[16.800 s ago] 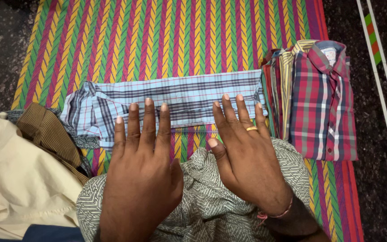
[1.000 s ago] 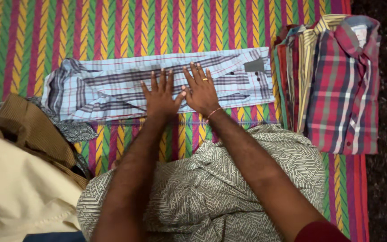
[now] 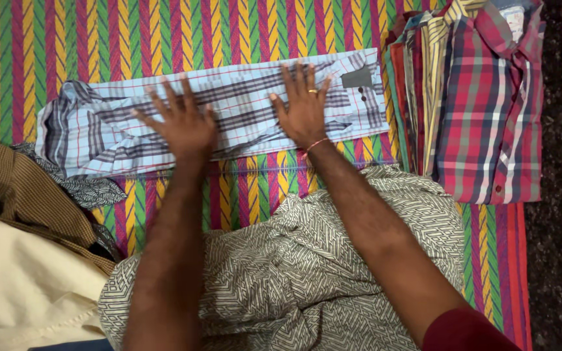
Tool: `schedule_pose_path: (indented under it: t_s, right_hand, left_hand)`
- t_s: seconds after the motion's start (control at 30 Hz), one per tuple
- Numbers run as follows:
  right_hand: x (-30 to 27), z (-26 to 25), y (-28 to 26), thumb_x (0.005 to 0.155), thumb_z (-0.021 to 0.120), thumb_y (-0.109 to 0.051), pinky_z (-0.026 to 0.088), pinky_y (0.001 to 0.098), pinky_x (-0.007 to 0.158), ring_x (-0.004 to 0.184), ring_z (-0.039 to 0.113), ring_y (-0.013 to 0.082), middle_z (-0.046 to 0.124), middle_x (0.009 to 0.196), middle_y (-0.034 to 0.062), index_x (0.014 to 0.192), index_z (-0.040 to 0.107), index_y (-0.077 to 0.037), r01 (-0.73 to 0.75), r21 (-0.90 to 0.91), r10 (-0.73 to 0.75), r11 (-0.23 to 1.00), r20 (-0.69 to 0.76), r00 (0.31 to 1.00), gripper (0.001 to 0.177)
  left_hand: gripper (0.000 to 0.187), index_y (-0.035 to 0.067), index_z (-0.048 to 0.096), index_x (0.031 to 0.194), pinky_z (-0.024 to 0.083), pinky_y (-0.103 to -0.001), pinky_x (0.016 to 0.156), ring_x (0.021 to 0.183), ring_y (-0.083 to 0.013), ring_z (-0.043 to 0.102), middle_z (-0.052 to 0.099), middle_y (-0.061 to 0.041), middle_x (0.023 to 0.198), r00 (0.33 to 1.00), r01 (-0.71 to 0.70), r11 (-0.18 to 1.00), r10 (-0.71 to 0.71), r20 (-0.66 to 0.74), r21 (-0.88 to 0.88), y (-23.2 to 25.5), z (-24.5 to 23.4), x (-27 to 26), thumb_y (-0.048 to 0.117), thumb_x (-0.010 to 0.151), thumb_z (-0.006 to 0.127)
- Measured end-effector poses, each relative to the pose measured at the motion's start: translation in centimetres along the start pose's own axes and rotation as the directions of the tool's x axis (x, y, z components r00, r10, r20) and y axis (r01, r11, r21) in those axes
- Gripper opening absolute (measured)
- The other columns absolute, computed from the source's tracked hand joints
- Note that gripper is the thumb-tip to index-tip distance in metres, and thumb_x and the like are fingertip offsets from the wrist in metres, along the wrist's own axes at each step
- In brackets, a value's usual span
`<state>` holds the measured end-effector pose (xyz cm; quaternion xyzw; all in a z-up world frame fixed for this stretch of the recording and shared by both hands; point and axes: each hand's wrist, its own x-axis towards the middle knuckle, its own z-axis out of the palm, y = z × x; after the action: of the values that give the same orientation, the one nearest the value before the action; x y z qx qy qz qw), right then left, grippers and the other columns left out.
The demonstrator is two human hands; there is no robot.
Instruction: The person folds a light blue plaid shirt on a colorful mat. They smooth the fabric, fold the sleeves inward, fold the shirt in half lengthwise, then fold it again to form a compact rectangle, and place it on a stack of folded shirts.
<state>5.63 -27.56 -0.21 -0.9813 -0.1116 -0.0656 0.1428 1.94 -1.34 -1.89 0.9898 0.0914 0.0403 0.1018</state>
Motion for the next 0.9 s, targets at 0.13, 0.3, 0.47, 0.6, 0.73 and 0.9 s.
schedule_pose_path:
  t_s: [0.13, 0.3, 0.47, 0.6, 0.73, 0.9]
  right_hand:
    - [0.2, 1.2, -1.7, 0.111, 0.039, -0.05, -0.001, 0.0682, 0.123, 0.158, 0.018, 0.0413, 0.027, 0.17, 0.0195, 0.164, 0.032, -0.015, 0.135, 0.043, -0.138, 0.99, 0.067, 0.988, 0.063]
    - [-1.1, 1.1, -2.1, 0.108, 0.041, -0.049, -0.001, 0.0728, 0.121, 0.158, 0.025, 0.0369, 0.033, 0.169, 0.0156, 0.161, 0.036, -0.019, 0.142, 0.01, -0.143, 0.99, 0.089, 0.986, 0.062]
    - [-0.6, 0.2, -1.3, 0.104, 0.044, -0.056, -0.005, 0.0788, 0.113, 0.154, 0.026, 0.0386, 0.035, 0.165, 0.017, 0.159, 0.039, -0.017, 0.043, -0.045, -0.04, 0.998, 0.075, 0.996, 0.067]
    - [-0.5, -0.1, -0.5, 0.105, 0.043, -0.06, -0.005, 0.0783, 0.114, 0.154, 0.027, 0.0383, 0.036, 0.165, 0.0174, 0.158, 0.04, -0.013, -0.011, -0.09, 0.013, 0.996, 0.013, 1.0, 0.07]
    - [-0.4, -0.4, 0.3, 0.105, 0.04, -0.061, -0.006, 0.0791, 0.114, 0.155, 0.026, 0.0394, 0.036, 0.164, 0.019, 0.157, 0.04, -0.009, -0.058, -0.113, 0.062, 0.992, 0.039, 0.997, 0.073]
    - [-0.2, -0.4, 0.3, 0.108, 0.039, -0.059, -0.008, 0.0773, 0.114, 0.156, 0.018, 0.0443, 0.031, 0.166, 0.0233, 0.159, 0.036, -0.003, -0.068, -0.099, 0.068, 0.993, -0.006, 0.998, 0.076]
  left_hand:
    - [0.073, 0.009, 0.016, 0.17, -0.004, -0.069, 0.124, 0.16, -0.0435, 0.007, 0.013, -0.018, 0.175, 0.974, -0.206, 0.976, 0.211, 0.086, -0.066, 2.8, 2.7, 0.4, 0.05, 0.112, 0.031]
    - [0.078, 0.018, 0.017, 0.165, -0.002, -0.068, 0.122, 0.159, -0.0356, 0.009, 0.018, -0.013, 0.173, 0.928, -0.327, 0.935, 0.345, 0.143, -0.136, 2.9, 2.9, -1.1, 0.062, 0.103, 0.035]
    - [0.076, 0.026, 0.022, 0.168, -0.003, -0.064, 0.127, 0.162, -0.0351, 0.011, 0.018, -0.013, 0.175, 0.946, -0.31, 0.942, 0.32, 0.061, -0.13, 2.2, 1.3, -1.7, 0.066, 0.105, 0.036]
    - [0.079, 0.024, 0.026, 0.163, -0.008, -0.071, 0.115, 0.155, -0.0357, 0.01, 0.017, -0.013, 0.169, 0.954, -0.254, 0.959, 0.27, 0.131, -0.126, 2.2, 0.0, -1.0, 0.068, 0.098, 0.037]
    - [0.082, 0.021, 0.029, 0.164, -0.009, -0.077, 0.115, 0.158, -0.0393, 0.007, 0.017, -0.014, 0.172, 0.982, -0.12, 0.981, 0.14, 0.125, -0.156, 1.6, -1.4, -1.2, 0.07, 0.099, 0.037]
    - [0.084, 0.004, 0.028, 0.166, -0.007, -0.083, 0.113, 0.159, -0.0493, 0.006, 0.015, -0.023, 0.175, 0.996, -0.058, 0.997, 0.054, -0.077, -0.046, 1.4, -1.6, -1.2, 0.067, 0.11, 0.036]
